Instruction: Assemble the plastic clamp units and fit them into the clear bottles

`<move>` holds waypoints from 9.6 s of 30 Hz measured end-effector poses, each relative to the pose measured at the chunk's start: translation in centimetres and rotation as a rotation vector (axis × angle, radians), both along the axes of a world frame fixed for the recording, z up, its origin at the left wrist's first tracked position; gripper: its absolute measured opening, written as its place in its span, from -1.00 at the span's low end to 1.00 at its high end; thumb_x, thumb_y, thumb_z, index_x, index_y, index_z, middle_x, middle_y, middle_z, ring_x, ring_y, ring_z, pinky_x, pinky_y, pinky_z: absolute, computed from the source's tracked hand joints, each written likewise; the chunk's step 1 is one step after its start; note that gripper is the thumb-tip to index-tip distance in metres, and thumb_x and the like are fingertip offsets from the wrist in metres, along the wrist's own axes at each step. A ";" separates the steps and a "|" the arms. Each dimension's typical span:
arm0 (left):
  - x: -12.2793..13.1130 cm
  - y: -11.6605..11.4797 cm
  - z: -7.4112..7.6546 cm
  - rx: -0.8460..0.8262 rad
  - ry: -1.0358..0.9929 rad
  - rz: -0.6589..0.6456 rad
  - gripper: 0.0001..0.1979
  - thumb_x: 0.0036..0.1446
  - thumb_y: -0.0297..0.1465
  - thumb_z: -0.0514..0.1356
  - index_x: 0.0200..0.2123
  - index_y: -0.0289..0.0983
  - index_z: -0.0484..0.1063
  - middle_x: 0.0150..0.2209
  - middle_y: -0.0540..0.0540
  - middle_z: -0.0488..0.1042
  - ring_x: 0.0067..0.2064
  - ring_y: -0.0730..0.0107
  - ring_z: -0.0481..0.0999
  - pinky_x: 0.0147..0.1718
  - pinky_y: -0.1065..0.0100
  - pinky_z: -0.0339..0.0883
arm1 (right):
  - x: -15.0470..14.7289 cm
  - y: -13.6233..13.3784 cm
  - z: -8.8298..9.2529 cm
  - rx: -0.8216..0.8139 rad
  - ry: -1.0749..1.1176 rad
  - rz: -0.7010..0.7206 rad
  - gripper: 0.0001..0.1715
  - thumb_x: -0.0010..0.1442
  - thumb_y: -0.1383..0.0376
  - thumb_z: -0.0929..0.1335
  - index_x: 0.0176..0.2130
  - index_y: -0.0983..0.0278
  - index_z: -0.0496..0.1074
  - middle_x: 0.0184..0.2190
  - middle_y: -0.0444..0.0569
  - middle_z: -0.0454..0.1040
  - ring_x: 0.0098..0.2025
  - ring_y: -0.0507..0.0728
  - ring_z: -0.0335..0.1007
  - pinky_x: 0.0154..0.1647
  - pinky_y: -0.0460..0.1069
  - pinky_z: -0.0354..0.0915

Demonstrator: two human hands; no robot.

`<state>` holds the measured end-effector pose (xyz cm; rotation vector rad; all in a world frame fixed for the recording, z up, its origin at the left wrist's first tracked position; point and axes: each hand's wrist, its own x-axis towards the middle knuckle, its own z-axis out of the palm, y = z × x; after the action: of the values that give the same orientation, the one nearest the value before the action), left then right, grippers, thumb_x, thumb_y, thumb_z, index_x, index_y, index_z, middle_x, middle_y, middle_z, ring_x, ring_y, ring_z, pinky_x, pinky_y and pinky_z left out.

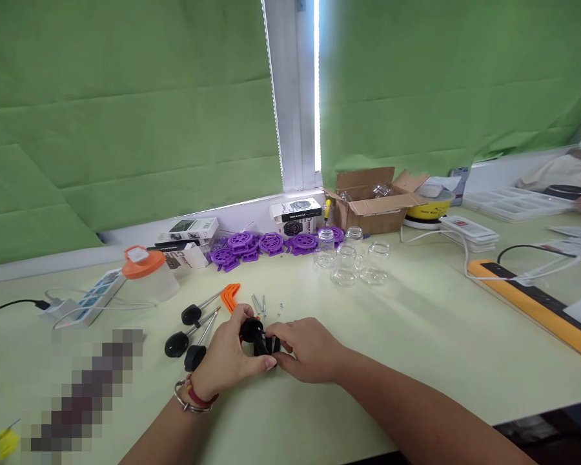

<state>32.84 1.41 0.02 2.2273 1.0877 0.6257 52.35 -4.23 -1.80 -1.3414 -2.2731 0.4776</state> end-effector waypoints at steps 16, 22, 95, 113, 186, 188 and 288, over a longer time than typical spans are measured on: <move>0.0 0.1 -0.1 0.002 -0.015 -0.004 -0.38 -0.30 -0.09 0.33 -0.20 -0.19 0.16 -0.41 0.04 0.35 -0.42 0.36 0.35 -0.47 0.38 0.16 | -0.1 -0.1 0.5 0.028 -0.078 -0.015 -0.61 0.16 0.22 0.26 0.00 0.22 0.28 -0.44 -0.13 0.44 -0.48 0.05 0.28 -0.44 -0.08 0.00; 0.0 0.0 0.1 0.000 -0.008 0.003 -0.39 -0.30 -0.07 0.33 -0.22 -0.19 0.15 -0.40 0.05 0.35 -0.42 0.36 0.35 -0.47 0.38 0.15 | -0.2 -0.1 0.8 0.023 -0.101 -0.016 -0.61 0.17 0.22 0.26 0.00 0.22 0.29 -0.43 -0.12 0.45 -0.45 0.06 0.31 -0.43 -0.08 0.00; -0.4 1.4 -2.4 0.323 -0.170 0.345 -0.56 0.11 -0.45 0.04 0.09 -0.28 0.16 -0.10 -0.23 0.41 -0.20 0.22 0.45 -0.24 0.18 0.34 | 5.4 10.9 -4.0 0.057 -0.471 -0.541 -0.70 0.32 0.25 0.18 -0.19 0.30 0.43 -0.24 0.07 0.45 -0.14 0.17 0.36 -0.28 -0.04 0.16; -6.4 2.0 2.0 -0.040 0.748 0.250 -0.49 -0.19 -0.31 0.26 -0.08 -0.22 0.33 -0.13 -0.20 0.48 -0.15 0.07 0.47 -0.36 0.30 0.22 | 1.1 6.1 -3.3 -0.090 -0.013 -0.353 -0.81 0.17 0.35 0.26 -0.26 0.25 0.46 -0.27 -0.05 0.45 -0.29 0.07 0.35 -0.32 -0.08 0.16; -2.2 1.7 0.0 -0.557 -0.459 -0.146 -0.66 -0.07 -0.41 0.31 -0.22 -0.21 0.27 -0.29 0.00 0.33 -0.30 0.45 0.31 -0.29 0.38 0.27 | 3.8 3.5 -1.6 -0.822 1.303 -0.151 -0.69 0.01 0.19 0.45 -0.33 0.33 0.34 -0.53 -0.17 0.33 -0.65 -0.15 -0.11 -0.61 -0.14 -0.25; -2.2 1.7 0.0 -0.568 -0.463 -0.169 -0.64 -0.09 -0.41 0.33 -0.21 -0.23 0.29 -0.28 -0.01 0.34 -0.27 0.43 0.32 -0.28 0.38 0.28 | 4.0 3.5 -1.6 -0.812 1.301 -0.152 -0.69 0.01 0.20 0.46 -0.32 0.33 0.36 -0.54 -0.17 0.33 -0.65 -0.15 -0.11 -0.60 -0.14 -0.25; -1.8 2.3 -0.9 -0.506 -0.992 0.066 -0.60 0.06 -0.33 0.24 0.00 -0.21 0.33 -0.33 -0.01 0.41 -0.36 0.45 0.41 -0.28 0.32 0.26 | -1.8 9.1 -1.0 0.472 -0.692 0.367 -0.78 0.18 0.47 0.26 -0.40 0.34 0.47 -0.40 0.02 0.48 -0.29 0.14 0.31 -0.31 0.02 0.09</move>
<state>31.08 3.73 -0.85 1.1804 0.6691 1.1516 50.56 4.90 -2.84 -0.9274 -2.9436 -0.4844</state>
